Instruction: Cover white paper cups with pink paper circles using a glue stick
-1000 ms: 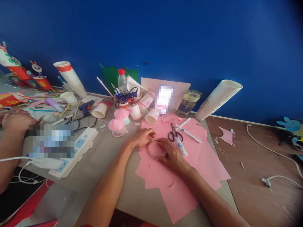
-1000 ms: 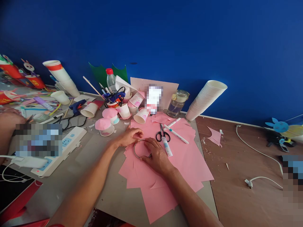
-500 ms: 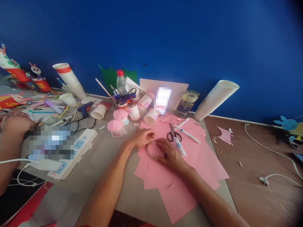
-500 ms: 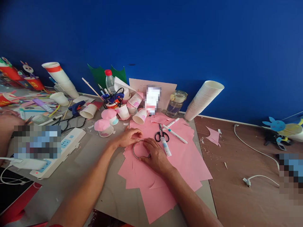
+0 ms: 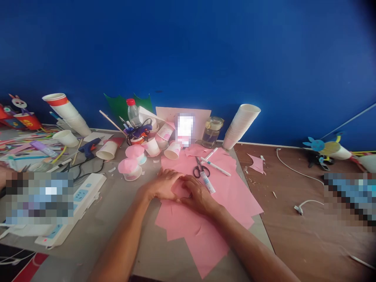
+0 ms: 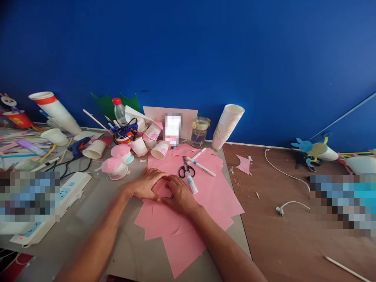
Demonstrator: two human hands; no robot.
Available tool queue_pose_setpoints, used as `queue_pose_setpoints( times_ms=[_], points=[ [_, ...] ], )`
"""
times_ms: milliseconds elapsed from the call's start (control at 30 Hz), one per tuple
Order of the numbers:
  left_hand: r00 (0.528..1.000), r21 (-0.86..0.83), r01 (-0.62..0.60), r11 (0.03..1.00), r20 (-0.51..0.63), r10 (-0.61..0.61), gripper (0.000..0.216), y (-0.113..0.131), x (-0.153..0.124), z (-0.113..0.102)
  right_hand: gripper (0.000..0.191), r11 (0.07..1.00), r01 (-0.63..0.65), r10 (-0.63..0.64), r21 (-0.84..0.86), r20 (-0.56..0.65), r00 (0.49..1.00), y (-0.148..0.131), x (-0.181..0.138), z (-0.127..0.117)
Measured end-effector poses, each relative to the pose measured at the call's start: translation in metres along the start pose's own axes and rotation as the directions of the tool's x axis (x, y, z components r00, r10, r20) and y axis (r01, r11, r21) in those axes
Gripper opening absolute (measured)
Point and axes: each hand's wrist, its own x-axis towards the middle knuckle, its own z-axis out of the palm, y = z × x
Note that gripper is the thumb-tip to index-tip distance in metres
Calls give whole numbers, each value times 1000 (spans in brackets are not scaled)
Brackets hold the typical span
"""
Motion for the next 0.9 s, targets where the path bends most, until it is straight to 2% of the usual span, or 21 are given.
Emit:
queue_pose_setpoints(
  times_ms=[267, 433, 567, 900],
  points=[
    [993, 121, 50, 991, 104, -63, 98, 18, 3, -2, 22, 1000, -7, 7, 1, -5, 1000, -4, 4, -3],
    [993, 221, 35, 975, 104, -59, 107, 26, 6, 2, 21, 1000, -6, 6, -12, -1, 1000, -5, 5, -4],
    [997, 181, 10, 983, 69, -23, 104, 21, 2, 4, 20, 1000, 6, -6, -6, -15, 1000, -4, 4, -3],
    [1000, 113, 20, 993, 1, -20, 109, 10, -2, 11, 22, 1000, 14, -14, -2, 2, 1000, -1, 2, -2]
  ],
)
